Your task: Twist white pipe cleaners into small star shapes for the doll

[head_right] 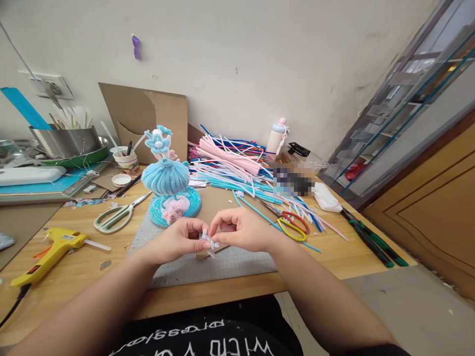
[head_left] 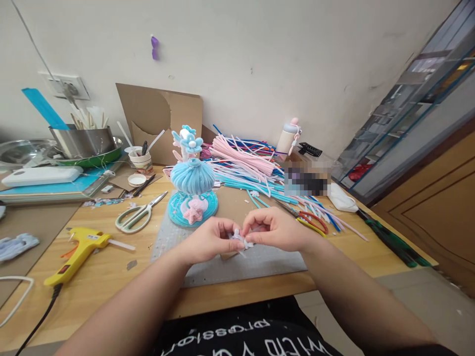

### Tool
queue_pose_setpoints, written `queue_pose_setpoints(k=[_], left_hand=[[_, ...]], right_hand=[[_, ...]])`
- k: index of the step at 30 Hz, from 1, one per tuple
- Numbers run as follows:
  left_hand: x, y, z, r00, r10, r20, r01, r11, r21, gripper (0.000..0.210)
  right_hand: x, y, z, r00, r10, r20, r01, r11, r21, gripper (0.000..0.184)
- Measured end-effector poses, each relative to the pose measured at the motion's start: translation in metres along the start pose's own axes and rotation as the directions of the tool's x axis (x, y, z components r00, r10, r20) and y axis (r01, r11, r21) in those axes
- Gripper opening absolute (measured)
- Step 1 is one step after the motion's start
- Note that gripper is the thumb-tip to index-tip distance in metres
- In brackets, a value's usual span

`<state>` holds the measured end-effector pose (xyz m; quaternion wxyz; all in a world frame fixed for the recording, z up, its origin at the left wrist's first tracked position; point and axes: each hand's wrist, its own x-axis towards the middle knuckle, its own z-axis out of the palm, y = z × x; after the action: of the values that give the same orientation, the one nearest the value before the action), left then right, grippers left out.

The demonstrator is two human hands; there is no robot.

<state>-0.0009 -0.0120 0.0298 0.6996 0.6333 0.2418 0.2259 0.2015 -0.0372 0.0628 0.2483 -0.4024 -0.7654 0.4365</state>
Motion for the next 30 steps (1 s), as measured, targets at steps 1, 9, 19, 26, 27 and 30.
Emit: queue_pose_setpoints(k=[1,9,19,26,27,30], left_hand=[[0.001,-0.001,0.001,1.000,0.001,-0.019,-0.001,1.000,0.016,0.019],[0.008,-0.003,0.003,0.942,0.110,-0.317,-0.111,0.994,0.015,0.019],[0.009,-0.005,0.011,0.907,0.079,-0.414,-0.176,0.963,-0.203,0.021],[0.003,-0.002,0.016,0.924,0.124,-0.362,-0.043,0.974,0.222,0.019],[0.002,-0.001,0.016,0.944,0.110,-0.311,-0.034,0.970,0.242,0.019],[-0.003,0.004,0.015,0.994,0.046,-0.099,-0.032,0.990,0.137,0.016]], right_hand=[[-0.003,-0.002,0.002,0.999,0.009,-0.032,-0.012,0.997,-0.082,0.012],[-0.015,-0.018,0.023,0.900,-0.286,-0.328,-0.015,0.734,-0.679,0.018],[-0.019,-0.001,0.037,0.782,-0.537,-0.316,0.032,0.541,-0.840,0.022],[-0.019,-0.011,0.014,0.902,-0.350,-0.253,0.099,0.738,-0.668,0.016],[-0.017,-0.012,0.008,0.930,-0.282,-0.236,0.102,0.815,-0.570,0.012],[-0.009,-0.012,-0.003,0.995,-0.033,-0.095,0.021,0.993,-0.120,0.002]])
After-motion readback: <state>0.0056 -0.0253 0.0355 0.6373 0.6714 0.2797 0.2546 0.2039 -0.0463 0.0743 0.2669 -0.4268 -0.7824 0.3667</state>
